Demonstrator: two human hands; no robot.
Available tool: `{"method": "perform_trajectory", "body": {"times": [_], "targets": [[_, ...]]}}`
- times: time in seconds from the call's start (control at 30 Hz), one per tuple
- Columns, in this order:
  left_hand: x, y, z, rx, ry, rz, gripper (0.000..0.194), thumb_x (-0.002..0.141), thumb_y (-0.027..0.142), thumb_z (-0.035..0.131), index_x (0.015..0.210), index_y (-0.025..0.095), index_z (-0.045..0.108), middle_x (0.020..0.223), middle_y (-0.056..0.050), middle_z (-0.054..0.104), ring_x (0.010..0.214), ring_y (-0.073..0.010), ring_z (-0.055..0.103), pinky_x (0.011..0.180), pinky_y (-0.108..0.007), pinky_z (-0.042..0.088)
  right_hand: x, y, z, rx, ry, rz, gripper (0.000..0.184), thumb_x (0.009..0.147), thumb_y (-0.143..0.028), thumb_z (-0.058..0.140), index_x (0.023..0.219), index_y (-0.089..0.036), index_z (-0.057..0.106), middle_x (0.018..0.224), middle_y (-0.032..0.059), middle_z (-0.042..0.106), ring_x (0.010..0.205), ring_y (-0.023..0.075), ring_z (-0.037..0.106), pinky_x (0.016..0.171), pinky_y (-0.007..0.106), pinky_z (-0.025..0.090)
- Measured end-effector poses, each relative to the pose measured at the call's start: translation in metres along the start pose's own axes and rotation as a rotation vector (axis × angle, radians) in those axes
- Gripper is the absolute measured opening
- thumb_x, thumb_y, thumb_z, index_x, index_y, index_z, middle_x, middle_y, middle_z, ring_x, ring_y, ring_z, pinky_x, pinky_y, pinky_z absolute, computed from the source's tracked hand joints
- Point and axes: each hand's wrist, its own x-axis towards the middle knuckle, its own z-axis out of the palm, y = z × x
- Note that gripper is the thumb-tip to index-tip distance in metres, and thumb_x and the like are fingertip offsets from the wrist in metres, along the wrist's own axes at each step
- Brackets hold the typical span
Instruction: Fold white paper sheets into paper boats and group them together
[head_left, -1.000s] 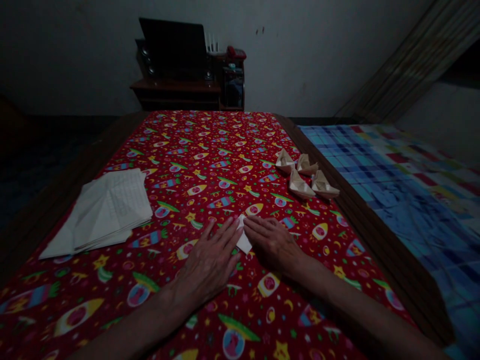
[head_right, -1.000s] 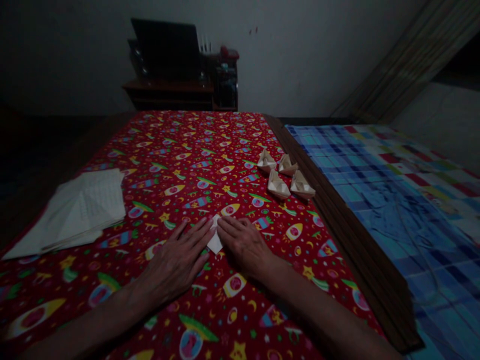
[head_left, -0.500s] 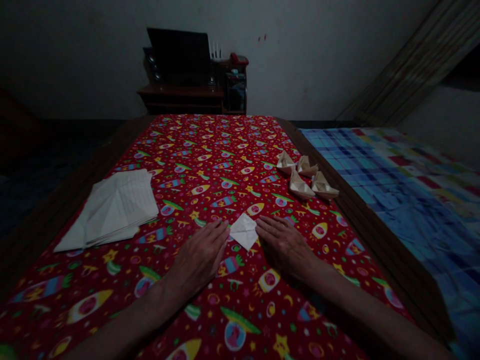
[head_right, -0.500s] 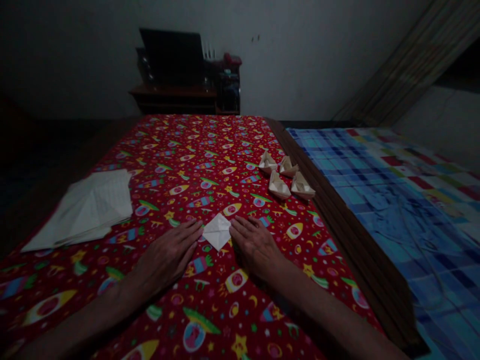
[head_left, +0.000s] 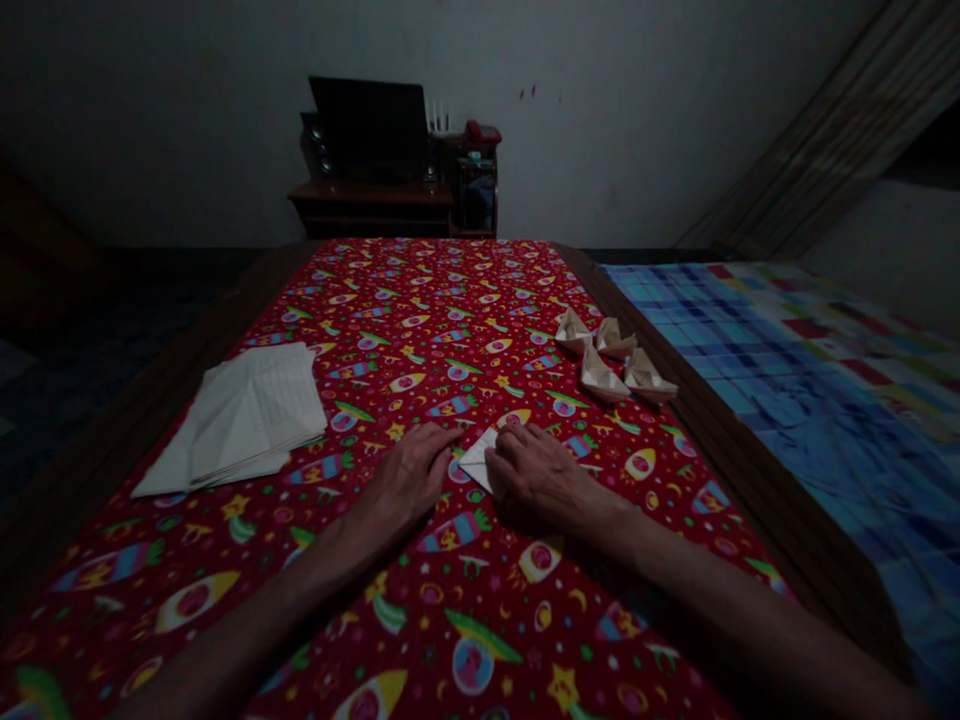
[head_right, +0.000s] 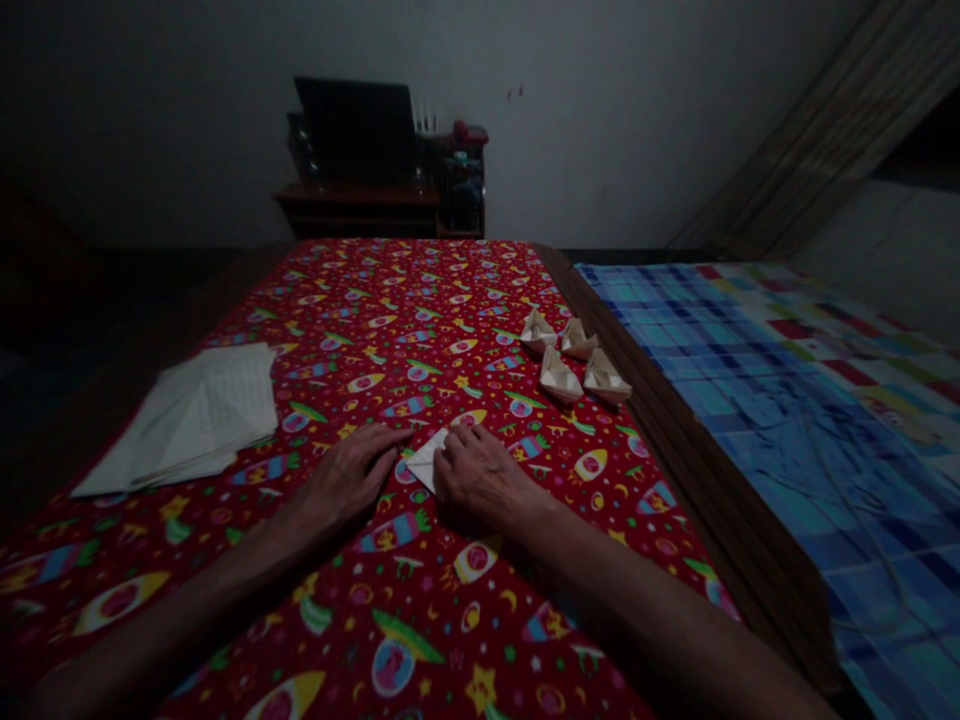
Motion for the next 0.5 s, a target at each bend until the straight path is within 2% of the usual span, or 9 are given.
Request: {"method": "perform_trajectory", "body": {"times": [0.2,0.37,0.5], "targets": [[0.002,0.007,0.0,0.02,0.013,-0.034,0.03,0.089,0.017,0.04,0.112,0.016,0.059,0.097,-0.008,0.063,0.092,-0.0177,0.059,0.084,-0.035,0.049,0.004,-0.004,0.001,-0.06,-0.049,-0.008,0.016,0.087,-0.011,0.045,0.089,-0.012,0.061,0.085,0.0111,0.059,0.082,0.0221,0.052,0.071,0.034,0.04],[0.001,0.016,0.001,-0.039,0.019,-0.187,0.036,0.092,0.028,0.038,0.123,0.017,0.053,0.115,-0.01,0.062,0.105,-0.0196,0.058,0.093,-0.038,0.046,0.0,-0.004,0.005,0.003,-0.015,0.183,0.012,0.086,-0.014,0.049,0.084,-0.014,0.06,0.079,0.0084,0.06,0.069,0.0177,0.053,0.06,0.029,0.036],[0.0,0.026,0.003,-0.101,-0.016,-0.246,0.042,0.092,0.032,0.036,0.129,0.016,0.048,0.121,-0.012,0.06,0.11,-0.021,0.058,0.095,-0.037,0.045,-0.003,-0.004,0.011,0.008,0.074,0.218,0.013,0.087,-0.012,0.047,0.082,-0.015,0.059,0.075,0.0061,0.06,0.067,0.016,0.052,0.058,0.028,0.033]]}}
